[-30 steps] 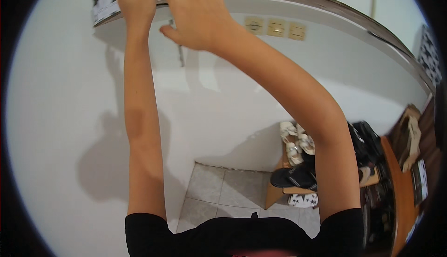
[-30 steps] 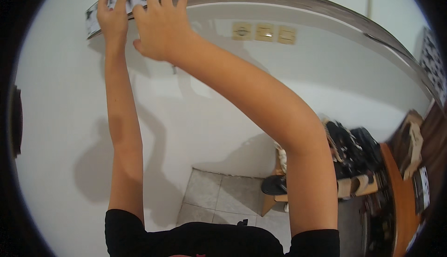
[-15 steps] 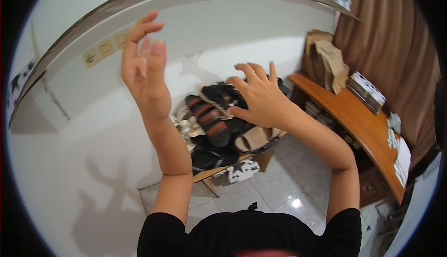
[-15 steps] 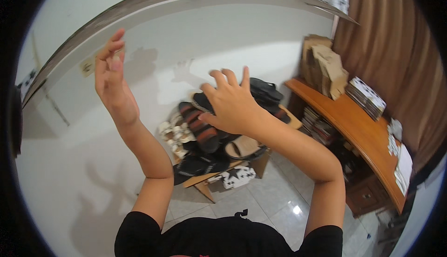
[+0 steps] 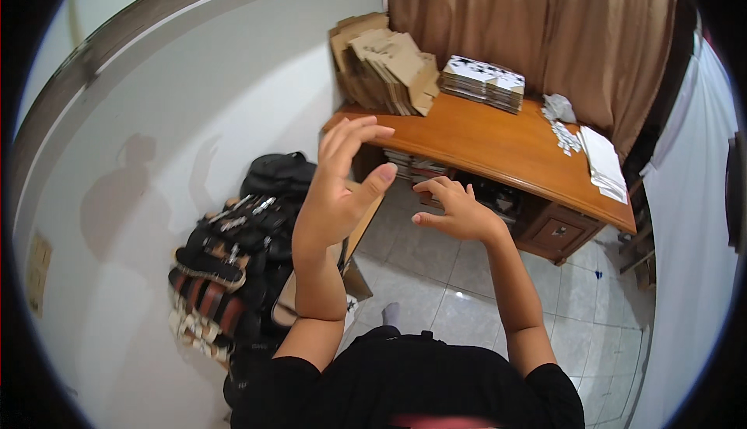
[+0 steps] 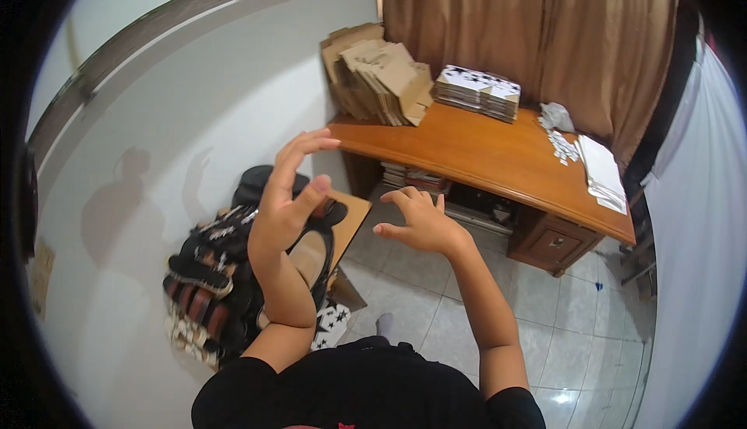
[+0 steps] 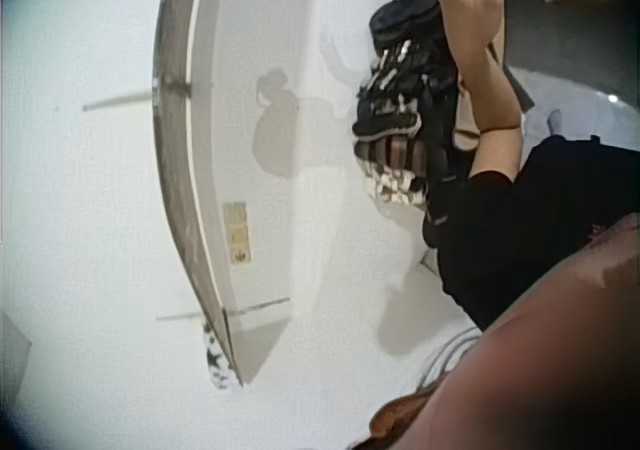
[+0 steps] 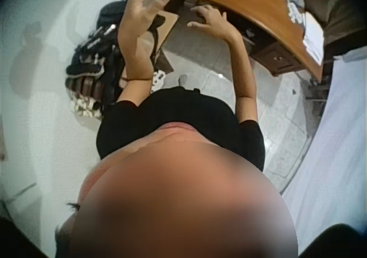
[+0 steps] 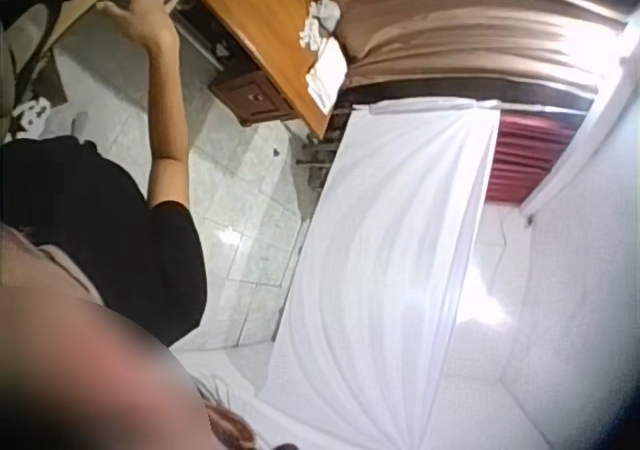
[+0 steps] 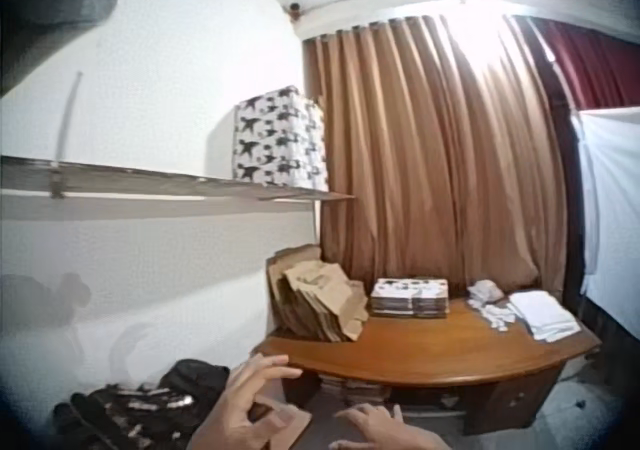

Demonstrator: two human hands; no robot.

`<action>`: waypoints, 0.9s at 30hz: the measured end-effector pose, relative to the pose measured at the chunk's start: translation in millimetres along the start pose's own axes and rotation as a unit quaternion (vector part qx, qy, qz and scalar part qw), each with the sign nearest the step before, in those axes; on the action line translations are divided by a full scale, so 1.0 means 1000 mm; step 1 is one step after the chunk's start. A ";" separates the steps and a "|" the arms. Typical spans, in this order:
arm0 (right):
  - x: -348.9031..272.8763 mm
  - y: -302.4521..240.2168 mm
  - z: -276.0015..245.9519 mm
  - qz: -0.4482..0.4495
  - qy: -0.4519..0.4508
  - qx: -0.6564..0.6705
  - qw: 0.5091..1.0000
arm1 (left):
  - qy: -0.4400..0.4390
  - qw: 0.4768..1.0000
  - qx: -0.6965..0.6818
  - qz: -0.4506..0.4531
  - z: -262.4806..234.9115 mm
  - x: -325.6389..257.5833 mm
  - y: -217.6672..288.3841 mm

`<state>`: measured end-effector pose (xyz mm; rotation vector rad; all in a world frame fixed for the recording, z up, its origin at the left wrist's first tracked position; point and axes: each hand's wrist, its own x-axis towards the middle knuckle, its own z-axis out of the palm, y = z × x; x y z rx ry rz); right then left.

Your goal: The recorder folds a cardboard shoe box, places tissue paper inside, puts a pair of sandals in, closes the box, and places it on a shelf.

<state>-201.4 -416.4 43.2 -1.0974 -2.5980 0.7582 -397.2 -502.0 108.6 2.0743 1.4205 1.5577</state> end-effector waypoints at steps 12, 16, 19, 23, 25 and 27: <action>0.115 0.165 -0.005 0.089 0.127 0.181 0.971 | -0.331 0.940 0.012 -0.088 0.151 0.132 -0.181; 0.139 0.224 -0.014 0.124 0.159 0.205 0.958 | -0.379 0.917 -0.030 -0.120 0.210 0.169 -0.222; 0.159 0.273 -0.026 0.147 0.179 0.260 0.937 | -0.436 0.893 -0.001 -0.112 0.255 0.196 -0.251; 0.189 0.344 -0.054 0.143 0.185 0.242 0.942 | -0.446 0.887 0.001 -0.118 0.319 0.237 -0.283; 0.205 0.380 -0.071 0.141 0.189 0.242 0.941 | -0.459 0.877 0.026 -0.139 0.348 0.261 -0.291; 0.222 0.415 -0.088 0.167 0.189 0.299 0.920 | -0.455 0.878 0.027 -0.146 0.376 0.285 -0.305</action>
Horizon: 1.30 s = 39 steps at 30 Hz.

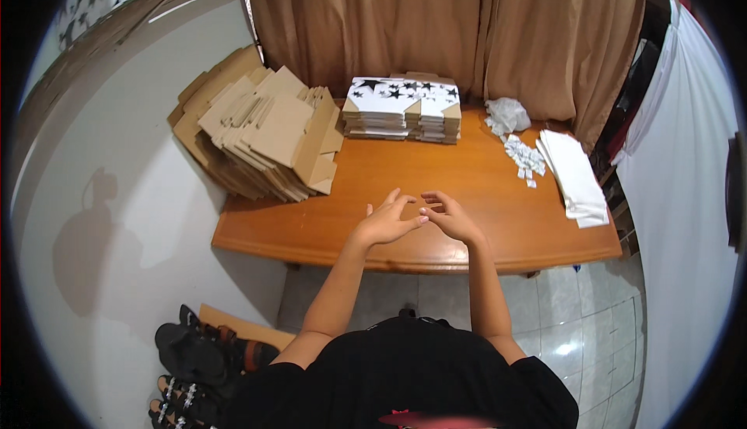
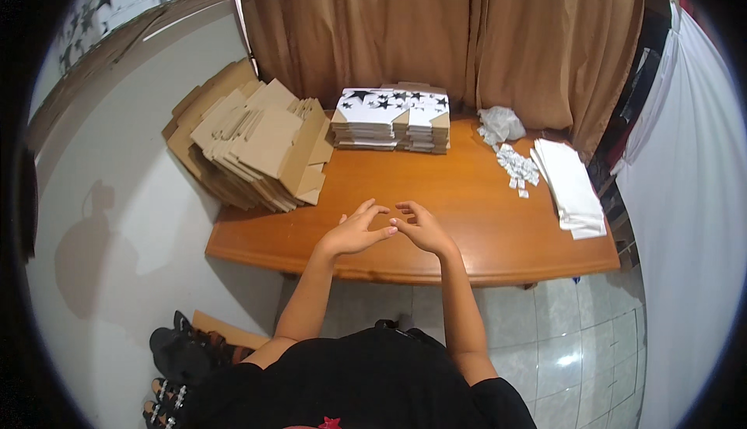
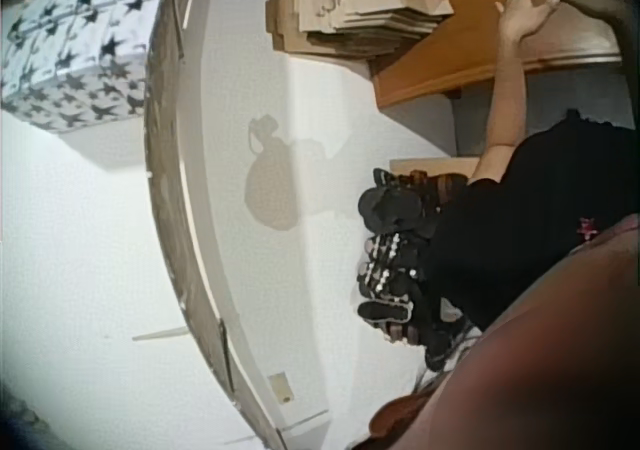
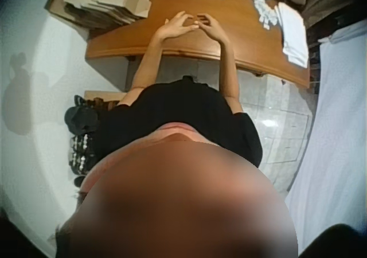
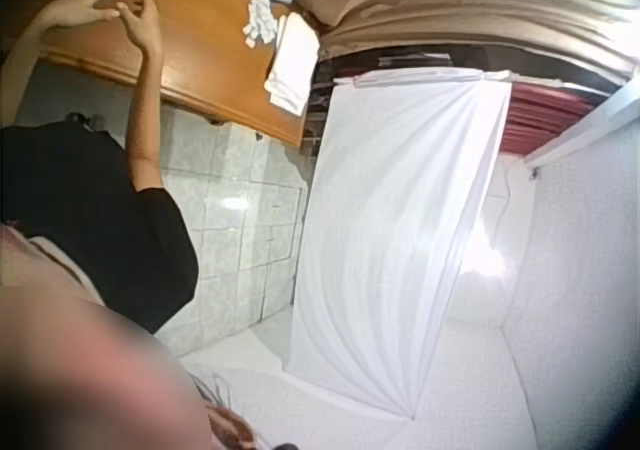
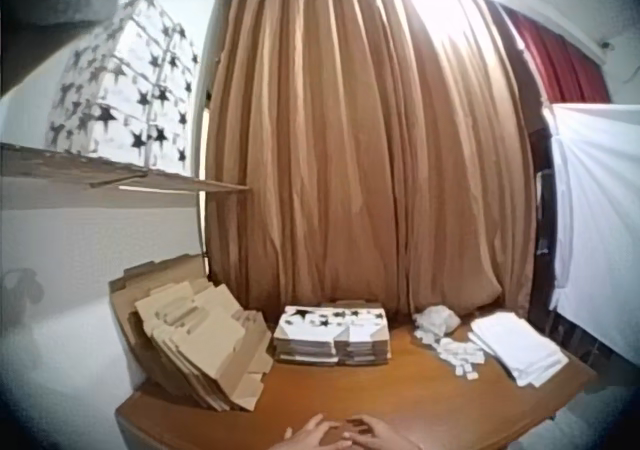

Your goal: The recorder folds a cardboard shoe box, places tissue paper inside, puts a pair of sandals in, closes the box, and places it on a shelf.

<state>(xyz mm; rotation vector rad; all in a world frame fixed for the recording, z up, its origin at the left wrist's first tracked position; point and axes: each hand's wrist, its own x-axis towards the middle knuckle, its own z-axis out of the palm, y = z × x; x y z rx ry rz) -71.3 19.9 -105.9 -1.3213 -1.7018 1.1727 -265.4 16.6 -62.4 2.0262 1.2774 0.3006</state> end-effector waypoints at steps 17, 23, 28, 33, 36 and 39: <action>0.255 0.110 -0.122 0.022 0.193 0.045 0.980 | 0.006 0.993 -0.059 -0.105 -0.013 0.244 -0.070; 0.329 0.169 -0.140 0.022 0.225 -0.030 0.974 | 0.051 0.986 -0.093 -0.126 -0.015 0.307 -0.093; 0.364 0.191 -0.136 0.047 0.256 -0.020 0.965 | 0.073 0.986 -0.142 -0.052 -0.006 0.348 -0.106; 0.378 0.169 -0.127 0.092 0.309 -0.123 0.939 | 0.129 0.972 -0.197 -0.002 0.005 0.384 -0.116; 0.386 0.162 -0.129 0.136 0.316 -0.138 0.929 | 0.173 0.964 -0.199 0.021 0.011 0.407 -0.115; 0.388 0.155 -0.125 0.155 0.337 -0.115 0.922 | 0.260 0.952 -0.162 0.021 0.011 0.421 -0.105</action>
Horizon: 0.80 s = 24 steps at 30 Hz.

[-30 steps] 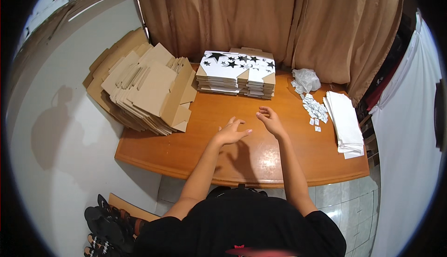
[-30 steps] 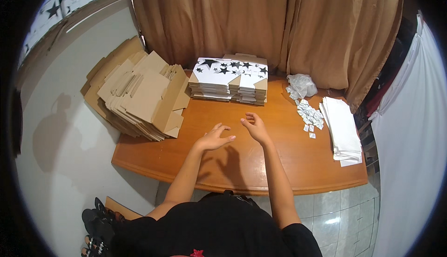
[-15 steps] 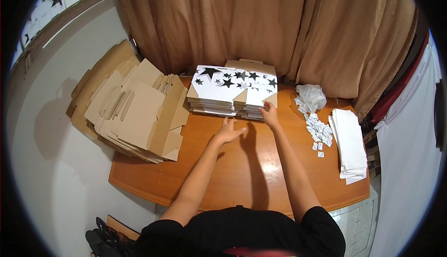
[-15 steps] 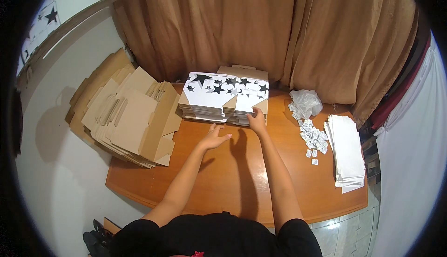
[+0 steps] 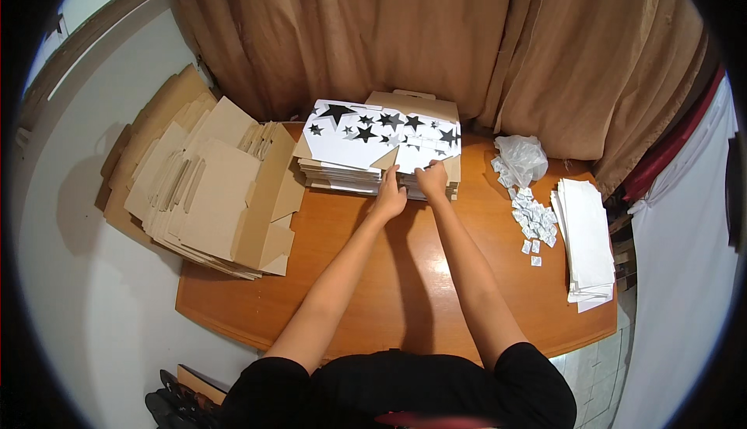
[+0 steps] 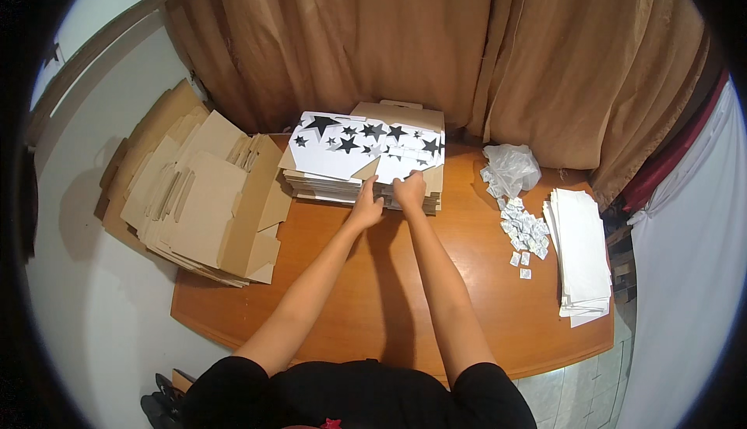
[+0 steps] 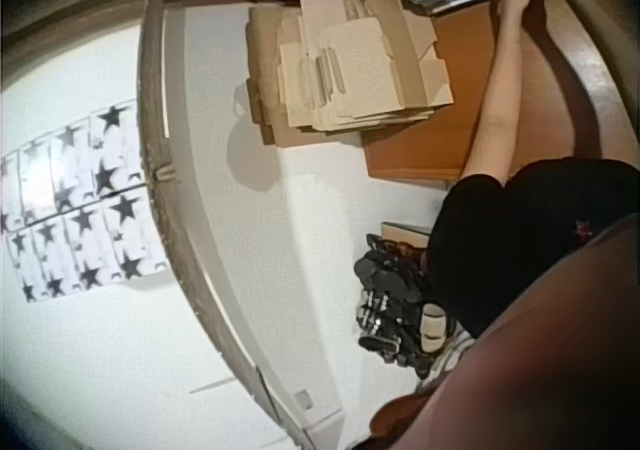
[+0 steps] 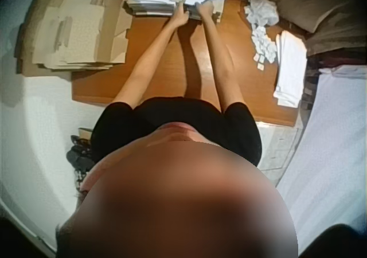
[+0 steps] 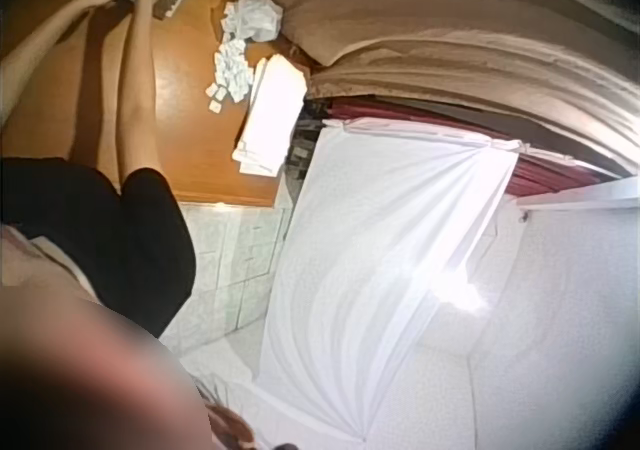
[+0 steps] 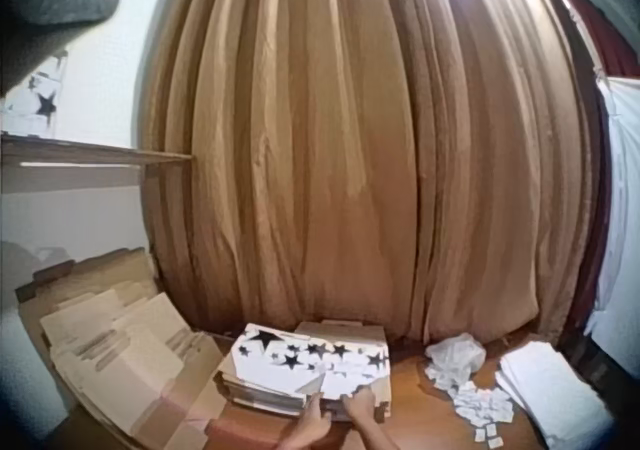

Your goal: The recorder folds a cardboard shoe box, places tissue paper inside, puts a pair of sandals in, closes the box, and places it on a shelf.

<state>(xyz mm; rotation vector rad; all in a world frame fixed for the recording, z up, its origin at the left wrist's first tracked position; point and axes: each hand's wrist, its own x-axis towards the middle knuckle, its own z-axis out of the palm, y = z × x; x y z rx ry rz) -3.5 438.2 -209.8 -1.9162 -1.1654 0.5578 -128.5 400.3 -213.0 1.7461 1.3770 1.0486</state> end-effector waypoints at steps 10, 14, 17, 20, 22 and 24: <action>-0.027 -0.018 -0.013 -0.061 0.066 0.228 0.969 | 0.069 0.989 0.093 0.093 -0.025 0.007 0.034; -0.058 -0.015 -0.027 -0.122 0.035 0.334 0.934 | 0.105 0.947 0.262 0.153 -0.037 -0.008 0.049; -0.090 -0.022 -0.053 -0.148 0.006 0.377 0.914 | 0.091 0.918 0.324 0.208 -0.044 -0.009 0.044; -0.111 -0.025 -0.079 -0.169 -0.002 0.389 0.906 | 0.076 0.912 0.284 0.287 -0.047 -0.010 0.058; -0.121 -0.024 -0.095 -0.249 0.064 0.313 0.914 | 0.087 0.897 0.242 0.360 -0.050 -0.009 0.074; -0.142 -0.029 -0.115 -0.322 0.140 0.163 0.922 | 0.119 0.891 0.252 0.359 -0.054 -0.010 0.088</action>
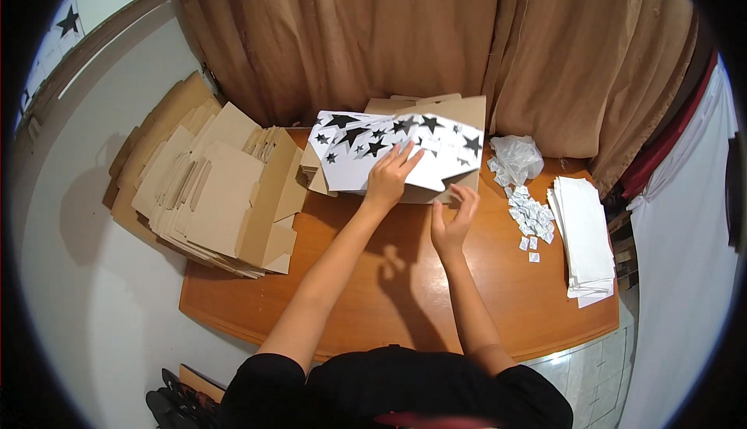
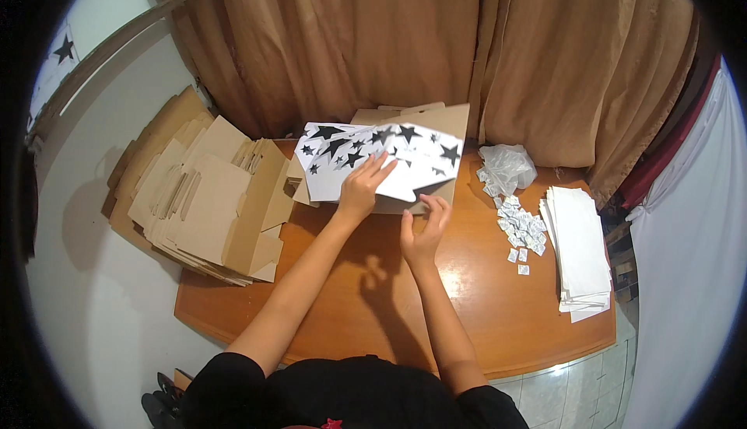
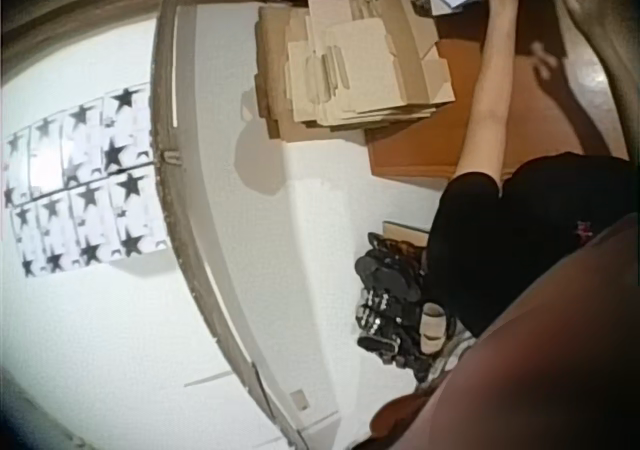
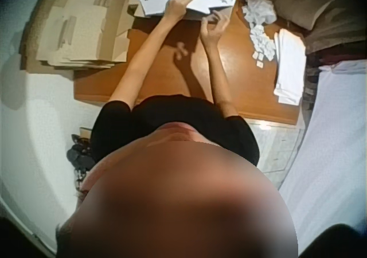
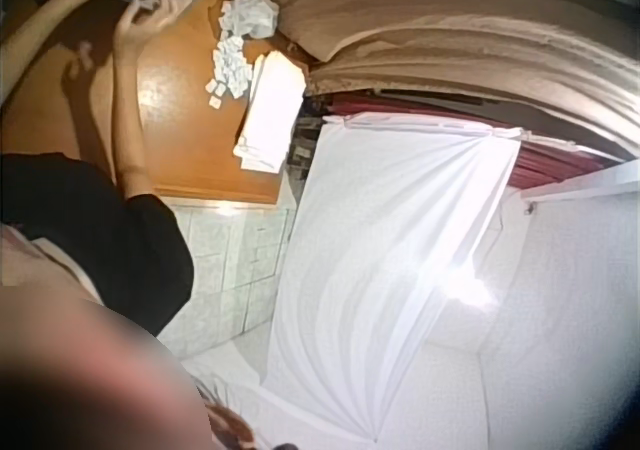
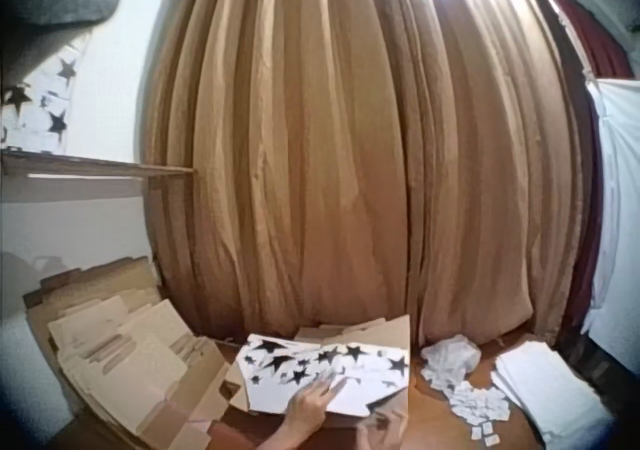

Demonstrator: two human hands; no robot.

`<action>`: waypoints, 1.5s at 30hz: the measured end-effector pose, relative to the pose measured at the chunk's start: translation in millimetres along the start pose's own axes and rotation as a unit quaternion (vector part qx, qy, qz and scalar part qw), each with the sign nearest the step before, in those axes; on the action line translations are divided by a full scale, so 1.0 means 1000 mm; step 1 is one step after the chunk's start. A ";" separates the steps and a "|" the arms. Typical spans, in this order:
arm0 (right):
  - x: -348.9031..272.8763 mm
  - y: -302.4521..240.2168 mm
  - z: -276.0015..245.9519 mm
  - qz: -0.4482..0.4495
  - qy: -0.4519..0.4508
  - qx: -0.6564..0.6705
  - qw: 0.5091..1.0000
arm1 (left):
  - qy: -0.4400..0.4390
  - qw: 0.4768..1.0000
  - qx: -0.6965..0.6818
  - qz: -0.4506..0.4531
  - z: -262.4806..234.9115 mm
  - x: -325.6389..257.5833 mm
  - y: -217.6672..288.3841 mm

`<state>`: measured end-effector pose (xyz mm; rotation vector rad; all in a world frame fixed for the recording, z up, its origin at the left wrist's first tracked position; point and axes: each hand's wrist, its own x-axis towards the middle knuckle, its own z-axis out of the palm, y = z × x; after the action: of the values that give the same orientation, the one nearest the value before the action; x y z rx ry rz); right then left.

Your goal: The recorder folds a cardboard shoe box, places tissue paper inside, puts a pair of sandals in, closes the box, and places it on a shelf.

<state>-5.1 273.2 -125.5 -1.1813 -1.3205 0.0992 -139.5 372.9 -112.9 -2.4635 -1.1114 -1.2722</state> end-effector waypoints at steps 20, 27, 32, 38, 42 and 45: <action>-0.085 -0.017 -0.081 0.176 0.072 -0.086 0.978 | 0.176 0.981 -0.031 -0.080 -0.156 -0.006 0.103; -0.136 0.015 -0.125 0.489 -0.177 -0.038 0.853 | 0.164 0.946 -0.091 -0.266 -0.170 -0.061 0.112; -0.148 -0.030 -0.127 0.497 -0.394 0.061 0.770 | 0.190 0.948 -0.074 -0.244 -0.177 -0.089 0.118; -0.175 -0.042 -0.101 0.456 -0.441 -0.020 0.773 | 0.119 0.948 -0.102 -0.276 -0.185 -0.103 0.131; -0.202 -0.008 -0.095 0.371 -0.339 -0.028 0.864 | 0.109 0.956 -0.109 -0.249 -0.198 -0.106 0.134; -0.213 0.052 -0.112 0.312 -0.205 -0.067 0.925 | 0.127 0.943 -0.178 -0.250 -0.206 -0.107 0.134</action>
<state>39.3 91.1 -285.3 -1.7337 -1.2680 0.7630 -220.0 128.4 -39.0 -2.2100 -1.6152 -2.0296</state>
